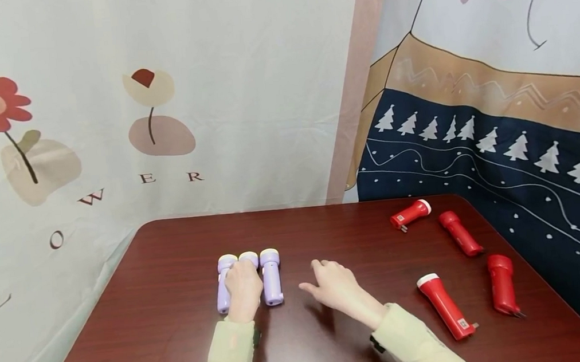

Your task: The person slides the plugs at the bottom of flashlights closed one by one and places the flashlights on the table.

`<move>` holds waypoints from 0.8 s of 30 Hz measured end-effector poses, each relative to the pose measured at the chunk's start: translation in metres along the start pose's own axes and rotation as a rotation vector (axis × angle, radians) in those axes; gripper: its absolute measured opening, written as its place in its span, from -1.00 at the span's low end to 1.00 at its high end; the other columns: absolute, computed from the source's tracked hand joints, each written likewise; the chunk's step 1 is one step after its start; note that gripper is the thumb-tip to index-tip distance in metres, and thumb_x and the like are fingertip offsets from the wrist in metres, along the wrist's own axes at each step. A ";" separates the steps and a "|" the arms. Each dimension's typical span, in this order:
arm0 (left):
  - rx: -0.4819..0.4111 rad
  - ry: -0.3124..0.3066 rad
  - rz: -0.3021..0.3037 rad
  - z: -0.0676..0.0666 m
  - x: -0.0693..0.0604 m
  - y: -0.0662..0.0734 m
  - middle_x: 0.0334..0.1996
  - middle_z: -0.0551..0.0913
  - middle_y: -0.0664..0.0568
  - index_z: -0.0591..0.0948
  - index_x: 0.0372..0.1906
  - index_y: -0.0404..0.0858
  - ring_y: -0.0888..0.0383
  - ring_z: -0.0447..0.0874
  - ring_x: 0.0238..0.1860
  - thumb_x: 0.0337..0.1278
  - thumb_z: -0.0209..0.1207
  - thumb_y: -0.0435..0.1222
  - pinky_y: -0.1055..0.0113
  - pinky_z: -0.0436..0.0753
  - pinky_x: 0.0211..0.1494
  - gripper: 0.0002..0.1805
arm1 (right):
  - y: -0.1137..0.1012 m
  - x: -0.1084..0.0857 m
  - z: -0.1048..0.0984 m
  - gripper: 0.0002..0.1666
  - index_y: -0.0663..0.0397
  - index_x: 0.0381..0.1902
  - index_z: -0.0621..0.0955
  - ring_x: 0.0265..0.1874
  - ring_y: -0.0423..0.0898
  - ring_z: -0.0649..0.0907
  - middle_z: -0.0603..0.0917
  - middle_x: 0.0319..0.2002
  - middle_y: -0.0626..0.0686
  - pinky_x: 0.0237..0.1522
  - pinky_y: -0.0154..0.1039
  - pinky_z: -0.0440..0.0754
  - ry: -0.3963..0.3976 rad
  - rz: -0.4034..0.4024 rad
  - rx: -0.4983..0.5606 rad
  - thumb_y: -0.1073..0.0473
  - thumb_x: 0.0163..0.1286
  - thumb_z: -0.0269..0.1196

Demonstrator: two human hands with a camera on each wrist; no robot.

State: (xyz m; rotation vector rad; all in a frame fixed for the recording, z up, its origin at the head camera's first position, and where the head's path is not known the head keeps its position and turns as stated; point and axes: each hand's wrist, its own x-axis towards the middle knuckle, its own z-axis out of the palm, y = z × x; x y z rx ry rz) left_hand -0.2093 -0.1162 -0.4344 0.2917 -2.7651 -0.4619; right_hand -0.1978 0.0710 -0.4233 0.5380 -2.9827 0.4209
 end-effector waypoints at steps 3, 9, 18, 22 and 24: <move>0.000 0.009 -0.003 -0.001 -0.001 -0.001 -0.50 0.62 -0.38 0.58 -0.57 -0.45 -0.26 0.64 -0.42 -0.18 0.20 -0.48 -0.01 0.58 -0.45 -0.94 | 0.014 -0.013 -0.013 -0.52 0.16 -0.28 0.54 -0.43 0.02 0.64 0.62 -0.42 0.10 -0.46 -0.12 0.58 0.038 -0.015 -0.018 -0.14 0.17 0.33; -0.007 0.059 0.054 0.000 -0.003 -0.001 -0.55 0.62 -0.35 0.54 -0.61 -0.42 -0.25 0.63 -0.46 -0.19 0.19 -0.50 0.01 0.55 -0.47 -0.93 | 0.048 -0.037 -0.035 -0.51 0.17 -0.19 0.57 -0.31 0.06 0.57 0.61 -0.29 0.14 -0.33 -0.05 0.59 0.110 0.056 -0.061 -0.08 0.10 0.38; -0.012 0.038 0.033 0.001 -0.003 0.000 -0.52 0.62 -0.36 0.57 -0.57 -0.44 -0.24 0.63 -0.43 -0.20 0.19 -0.50 0.00 0.55 -0.45 -0.96 | 0.106 -0.071 -0.055 -0.35 0.26 0.02 0.51 -0.20 0.24 0.50 0.52 -0.14 0.30 -0.25 0.13 0.54 0.117 0.220 -0.112 -0.06 0.09 0.38; -0.014 0.040 0.022 0.001 -0.003 0.001 -0.52 0.62 -0.36 0.57 -0.57 -0.44 -0.25 0.64 -0.42 -0.17 0.24 -0.44 -0.01 0.56 -0.44 -0.89 | 0.125 -0.084 -0.058 -0.27 0.31 0.09 0.45 -0.20 0.32 0.49 0.48 -0.12 0.37 -0.26 0.19 0.50 0.087 0.286 -0.098 -0.06 0.10 0.37; -0.013 0.044 0.018 0.001 -0.003 0.001 -0.52 0.62 -0.36 0.57 -0.57 -0.45 -0.25 0.64 -0.43 -0.15 0.26 -0.41 -0.01 0.56 -0.44 -0.86 | 0.133 -0.089 -0.058 -0.23 0.33 0.13 0.42 -0.20 0.35 0.48 0.47 -0.10 0.40 -0.26 0.21 0.50 0.073 0.316 -0.093 -0.06 0.10 0.36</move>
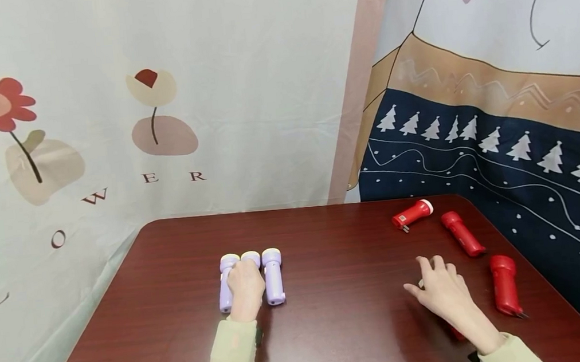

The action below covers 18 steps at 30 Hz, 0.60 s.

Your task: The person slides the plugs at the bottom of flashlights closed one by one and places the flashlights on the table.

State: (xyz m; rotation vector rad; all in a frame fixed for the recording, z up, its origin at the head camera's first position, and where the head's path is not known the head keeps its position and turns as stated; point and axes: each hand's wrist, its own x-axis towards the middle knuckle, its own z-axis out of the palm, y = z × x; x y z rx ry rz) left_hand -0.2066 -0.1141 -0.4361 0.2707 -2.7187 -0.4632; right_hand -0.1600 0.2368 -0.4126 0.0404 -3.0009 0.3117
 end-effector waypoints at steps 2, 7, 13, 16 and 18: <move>0.001 0.005 0.000 0.000 0.000 0.000 -0.52 0.61 -0.36 0.57 -0.56 -0.46 -0.25 0.64 -0.43 -0.15 0.27 -0.39 -0.01 0.56 -0.45 -0.84 | 0.007 -0.001 0.000 -0.18 0.36 0.16 0.39 -0.21 0.37 0.49 0.46 -0.09 0.42 -0.27 0.22 0.52 -0.014 0.031 -0.005 -0.07 0.09 0.36; 0.007 0.006 0.008 0.001 0.000 0.000 -0.52 0.61 -0.36 0.58 -0.56 -0.46 -0.24 0.64 -0.44 -0.18 0.28 -0.40 0.00 0.56 -0.45 -0.84 | 0.021 -0.002 -0.002 -0.10 0.46 0.15 0.32 -0.29 0.34 0.53 0.45 -0.13 0.46 -0.31 0.21 0.55 -0.093 0.115 -0.016 -0.09 0.08 0.37; 0.017 -0.004 0.006 0.001 0.001 -0.001 -0.52 0.62 -0.35 0.58 -0.55 -0.46 -0.23 0.64 -0.44 -0.20 0.27 -0.43 0.00 0.57 -0.45 -0.87 | 0.031 0.001 -0.005 -0.13 0.54 -0.10 0.37 -0.44 0.17 0.57 0.53 -0.33 0.35 -0.38 0.11 0.56 -0.259 0.199 -0.008 -0.20 0.07 0.35; 0.018 -0.006 0.004 0.000 0.001 -0.001 -0.51 0.62 -0.36 0.58 -0.55 -0.47 -0.24 0.64 -0.44 -0.18 0.29 -0.40 0.00 0.57 -0.45 -0.84 | 0.035 0.001 -0.005 -0.16 0.51 -0.16 0.45 -0.46 0.12 0.56 0.55 -0.41 0.27 -0.38 0.08 0.54 -0.328 0.209 -0.015 -0.23 0.05 0.36; 0.022 -0.008 0.004 0.000 0.000 -0.001 -0.51 0.62 -0.36 0.59 -0.54 -0.47 -0.24 0.64 -0.44 -0.18 0.29 -0.39 0.00 0.57 -0.44 -0.82 | 0.036 0.001 -0.004 -0.24 0.45 -0.20 0.49 -0.46 0.09 0.55 0.55 -0.43 0.23 -0.37 0.07 0.54 -0.358 0.202 -0.026 -0.20 0.04 0.38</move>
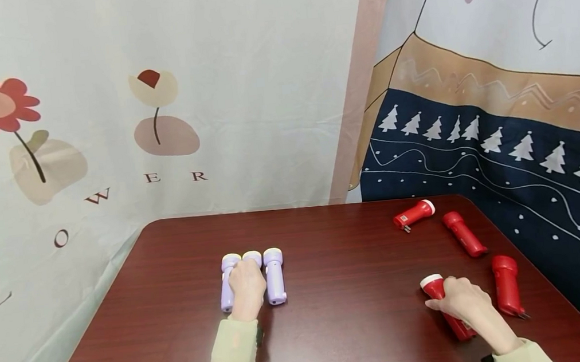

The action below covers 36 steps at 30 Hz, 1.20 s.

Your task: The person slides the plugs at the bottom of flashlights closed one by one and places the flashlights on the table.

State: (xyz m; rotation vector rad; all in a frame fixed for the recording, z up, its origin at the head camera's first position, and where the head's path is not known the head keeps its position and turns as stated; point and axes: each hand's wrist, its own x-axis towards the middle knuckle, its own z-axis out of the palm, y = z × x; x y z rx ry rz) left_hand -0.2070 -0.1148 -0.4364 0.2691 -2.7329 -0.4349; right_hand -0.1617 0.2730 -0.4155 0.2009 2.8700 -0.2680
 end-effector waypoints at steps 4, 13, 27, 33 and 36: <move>-0.004 -0.014 -0.008 -0.001 0.000 0.000 -0.50 0.62 -0.35 0.59 -0.53 -0.46 -0.23 0.65 -0.41 -0.17 0.26 -0.42 0.01 0.57 -0.43 -0.87 | 0.000 0.001 -0.001 -0.43 0.35 -0.24 0.52 -0.45 0.07 0.54 0.54 -0.45 0.18 -0.34 0.07 0.54 -0.035 -0.014 -0.013 -0.06 0.06 0.38; -0.019 -0.006 -0.008 0.000 0.000 0.000 -0.50 0.62 -0.35 0.58 -0.55 -0.45 -0.24 0.65 -0.41 -0.17 0.22 -0.45 0.00 0.56 -0.42 -0.91 | 0.004 0.006 0.000 -0.57 0.30 -0.38 0.52 -0.53 -0.02 0.51 0.53 -0.52 0.11 -0.41 -0.07 0.52 -0.003 -0.064 0.035 0.04 0.06 0.39; -0.004 -0.012 0.001 -0.001 -0.002 0.000 -0.50 0.62 -0.35 0.58 -0.53 -0.46 -0.23 0.64 -0.41 -0.18 0.28 -0.42 0.02 0.56 -0.42 -0.86 | -0.012 0.016 0.002 -0.60 0.18 -0.55 0.48 -0.61 -0.07 0.48 0.50 -0.62 0.06 -0.54 -0.23 0.38 0.086 -0.103 0.113 0.00 0.03 0.40; 0.004 -0.022 0.000 -0.001 -0.003 -0.001 -0.49 0.63 -0.35 0.58 -0.53 -0.46 -0.22 0.64 -0.42 -0.23 0.34 -0.40 0.02 0.57 -0.43 -0.81 | -0.024 0.022 0.000 -0.57 0.19 -0.53 0.48 -0.62 -0.07 0.49 0.50 -0.62 0.07 -0.55 -0.23 0.37 0.132 -0.115 0.124 -0.03 0.03 0.41; 0.006 -0.045 0.003 0.000 -0.003 -0.003 -0.48 0.63 -0.35 0.59 -0.54 -0.44 -0.22 0.64 -0.40 -0.26 0.34 -0.42 0.02 0.57 -0.42 -0.83 | -0.030 0.025 -0.001 -0.54 0.25 -0.46 0.51 -0.61 -0.08 0.50 0.52 -0.61 0.08 -0.55 -0.23 0.39 0.149 -0.120 0.135 -0.04 0.03 0.41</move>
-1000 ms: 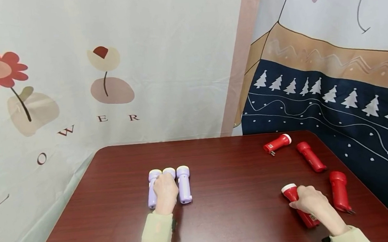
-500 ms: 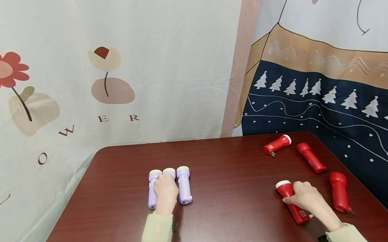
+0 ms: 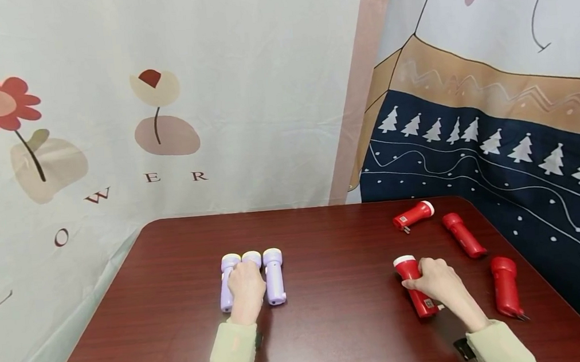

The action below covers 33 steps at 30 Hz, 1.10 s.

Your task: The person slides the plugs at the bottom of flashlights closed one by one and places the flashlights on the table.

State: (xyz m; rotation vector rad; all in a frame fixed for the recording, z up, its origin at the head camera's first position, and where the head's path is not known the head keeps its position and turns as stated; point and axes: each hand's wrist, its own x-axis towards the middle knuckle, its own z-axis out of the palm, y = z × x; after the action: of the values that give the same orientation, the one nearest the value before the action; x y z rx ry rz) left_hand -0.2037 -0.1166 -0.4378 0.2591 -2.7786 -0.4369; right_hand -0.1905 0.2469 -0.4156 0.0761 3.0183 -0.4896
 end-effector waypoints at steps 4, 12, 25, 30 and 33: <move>0.010 0.002 0.017 0.001 -0.001 -0.001 -0.48 0.64 -0.35 0.61 -0.54 -0.43 -0.23 0.63 -0.40 -0.31 0.38 -0.41 0.02 0.56 -0.42 -0.82 | -0.007 0.003 -0.001 -0.49 0.30 -0.39 0.51 -0.62 -0.09 0.50 0.54 -0.60 0.08 -0.56 -0.24 0.41 0.027 -0.016 0.016 -0.04 0.03 0.41; 0.014 0.033 0.030 0.002 -0.004 -0.001 -0.49 0.64 -0.37 0.61 -0.52 -0.45 -0.26 0.62 -0.43 -0.35 0.36 -0.43 0.00 0.54 -0.42 -0.82 | -0.021 0.009 -0.004 -0.50 0.30 -0.36 0.52 -0.60 -0.09 0.52 0.56 -0.59 0.08 -0.57 -0.25 0.42 0.069 -0.043 0.073 -0.05 0.06 0.39; 0.007 0.064 0.012 0.002 -0.005 -0.003 -0.51 0.65 -0.35 0.61 -0.49 -0.49 -0.26 0.64 -0.46 -0.38 0.47 -0.37 0.00 0.58 -0.43 -0.69 | -0.054 0.013 -0.007 -0.54 0.26 -0.32 0.52 -0.60 -0.12 0.54 0.59 -0.59 0.06 -0.57 -0.30 0.48 0.104 -0.044 0.224 -0.03 0.09 0.38; -0.047 0.052 0.019 0.000 -0.005 -0.007 -0.52 0.65 -0.35 0.63 -0.48 -0.52 -0.27 0.64 -0.46 -0.36 0.49 -0.35 0.00 0.58 -0.43 -0.67 | -0.069 0.015 -0.007 -0.53 0.25 -0.30 0.52 -0.60 -0.12 0.55 0.61 -0.58 0.07 -0.57 -0.31 0.51 0.116 -0.063 0.268 -0.03 0.09 0.39; -0.045 0.055 0.036 0.000 -0.006 -0.008 -0.52 0.64 -0.35 0.62 -0.47 -0.55 -0.27 0.63 -0.46 -0.33 0.48 -0.34 0.02 0.58 -0.40 -0.65 | -0.078 0.015 -0.006 -0.53 0.25 -0.29 0.53 -0.60 -0.13 0.55 0.62 -0.57 0.07 -0.57 -0.31 0.52 0.118 -0.073 0.292 -0.03 0.09 0.39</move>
State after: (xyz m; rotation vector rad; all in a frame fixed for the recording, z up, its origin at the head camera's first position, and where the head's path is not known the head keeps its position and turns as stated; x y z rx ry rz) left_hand -0.1969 -0.1232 -0.4419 0.2070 -2.7117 -0.4758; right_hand -0.2110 0.1757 -0.3867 0.0135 3.0458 -0.9627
